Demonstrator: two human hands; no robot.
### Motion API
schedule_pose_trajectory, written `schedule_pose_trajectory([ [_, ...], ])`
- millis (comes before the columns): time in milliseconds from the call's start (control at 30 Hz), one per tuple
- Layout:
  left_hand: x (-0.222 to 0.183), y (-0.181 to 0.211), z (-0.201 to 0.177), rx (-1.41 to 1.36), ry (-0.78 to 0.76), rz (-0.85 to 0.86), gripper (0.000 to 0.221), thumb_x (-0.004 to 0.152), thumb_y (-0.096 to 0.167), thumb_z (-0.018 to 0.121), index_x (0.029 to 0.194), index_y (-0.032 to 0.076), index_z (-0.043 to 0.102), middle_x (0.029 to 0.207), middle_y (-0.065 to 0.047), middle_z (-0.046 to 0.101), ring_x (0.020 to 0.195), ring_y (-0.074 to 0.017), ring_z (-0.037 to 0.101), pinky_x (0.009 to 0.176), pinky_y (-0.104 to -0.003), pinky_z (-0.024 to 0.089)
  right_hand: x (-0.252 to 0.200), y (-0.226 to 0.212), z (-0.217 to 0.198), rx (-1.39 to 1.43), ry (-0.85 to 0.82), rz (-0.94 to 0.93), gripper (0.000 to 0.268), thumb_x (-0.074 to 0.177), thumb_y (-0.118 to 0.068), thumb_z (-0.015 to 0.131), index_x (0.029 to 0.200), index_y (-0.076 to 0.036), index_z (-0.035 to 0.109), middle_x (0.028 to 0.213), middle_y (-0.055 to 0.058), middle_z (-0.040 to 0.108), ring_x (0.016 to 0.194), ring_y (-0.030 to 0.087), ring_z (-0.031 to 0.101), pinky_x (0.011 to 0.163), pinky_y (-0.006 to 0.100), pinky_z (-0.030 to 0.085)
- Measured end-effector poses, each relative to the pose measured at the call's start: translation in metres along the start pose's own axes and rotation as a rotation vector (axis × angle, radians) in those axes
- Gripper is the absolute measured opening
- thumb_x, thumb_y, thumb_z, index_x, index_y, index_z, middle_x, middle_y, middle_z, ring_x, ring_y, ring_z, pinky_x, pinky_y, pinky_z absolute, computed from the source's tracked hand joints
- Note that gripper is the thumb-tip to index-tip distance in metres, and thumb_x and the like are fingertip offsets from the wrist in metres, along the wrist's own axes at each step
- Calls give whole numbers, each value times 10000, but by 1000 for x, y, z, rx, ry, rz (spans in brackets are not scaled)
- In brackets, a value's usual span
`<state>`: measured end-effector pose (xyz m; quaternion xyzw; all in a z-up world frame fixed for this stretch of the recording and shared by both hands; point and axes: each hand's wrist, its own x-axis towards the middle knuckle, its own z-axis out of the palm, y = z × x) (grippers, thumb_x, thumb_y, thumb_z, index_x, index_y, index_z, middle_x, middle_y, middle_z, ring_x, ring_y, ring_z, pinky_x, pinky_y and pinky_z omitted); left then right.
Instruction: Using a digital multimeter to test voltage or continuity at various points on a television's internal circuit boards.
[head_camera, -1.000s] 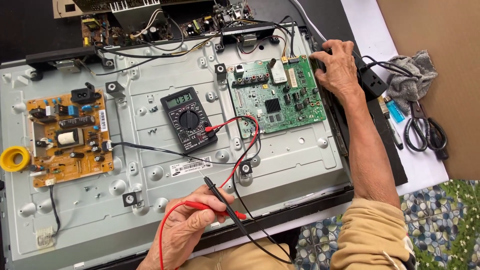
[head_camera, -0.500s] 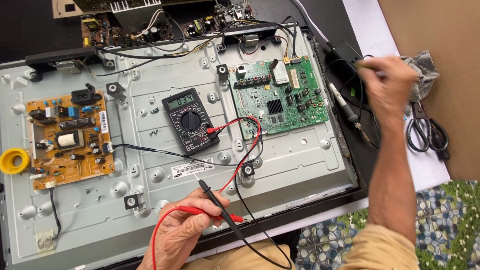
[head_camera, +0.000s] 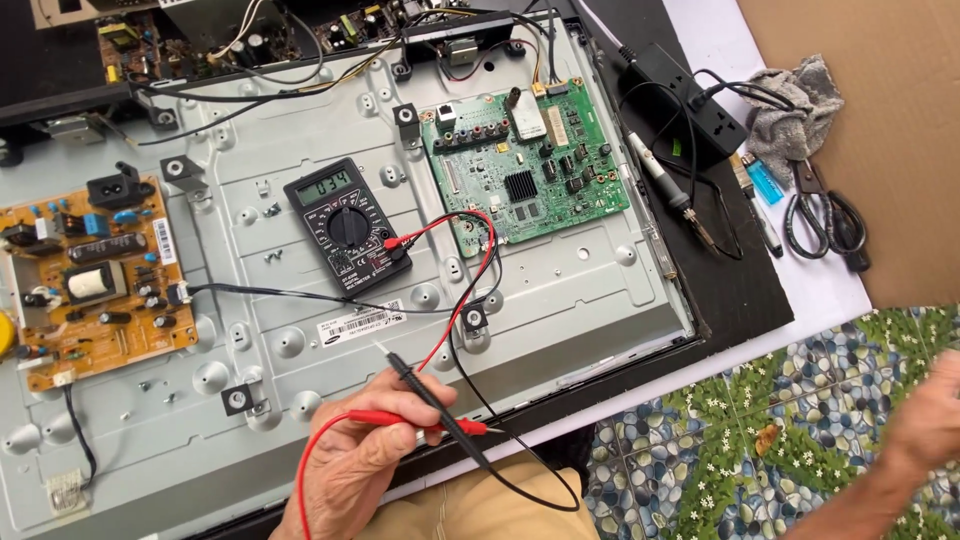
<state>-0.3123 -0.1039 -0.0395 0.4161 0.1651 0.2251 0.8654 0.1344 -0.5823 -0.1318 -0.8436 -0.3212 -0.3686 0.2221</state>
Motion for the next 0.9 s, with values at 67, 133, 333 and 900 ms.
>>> schedule_pose_trajectory([
  [67,1,-3,10,-13,-18,5,222,921,190,741,1011,-8,782,1138,-268,700,899,-279,677,785,-341,578,27,-104,13,-10,10,-2,90,1218,239,563,1278,267,624,1186,404,678,902,405,667,723,460,603],
  [133,3,-7,19,-10,-3,-100,136,876,72,715,951,-15,789,1146,-246,731,904,-306,750,781,-306,579,53,-226,16,275,-69,-276,162,1112,-34,692,1168,115,658,1073,274,726,982,385,691,1013,504,498],
  [333,0,-6,24,-78,-22,-190,250,914,249,724,1028,34,781,1096,-169,697,1162,-289,675,979,-436,567,74,-404,29,1051,-262,-849,436,1006,-479,721,1213,-104,642,993,48,585,672,152,643,582,291,594],
  [900,-38,38,-4,-96,-32,43,219,944,132,694,1047,-59,728,1118,-265,719,900,-310,712,792,-348,632,98,-450,26,1174,-376,-748,177,981,-162,639,1091,-23,650,933,137,696,692,209,693,614,327,625],
])
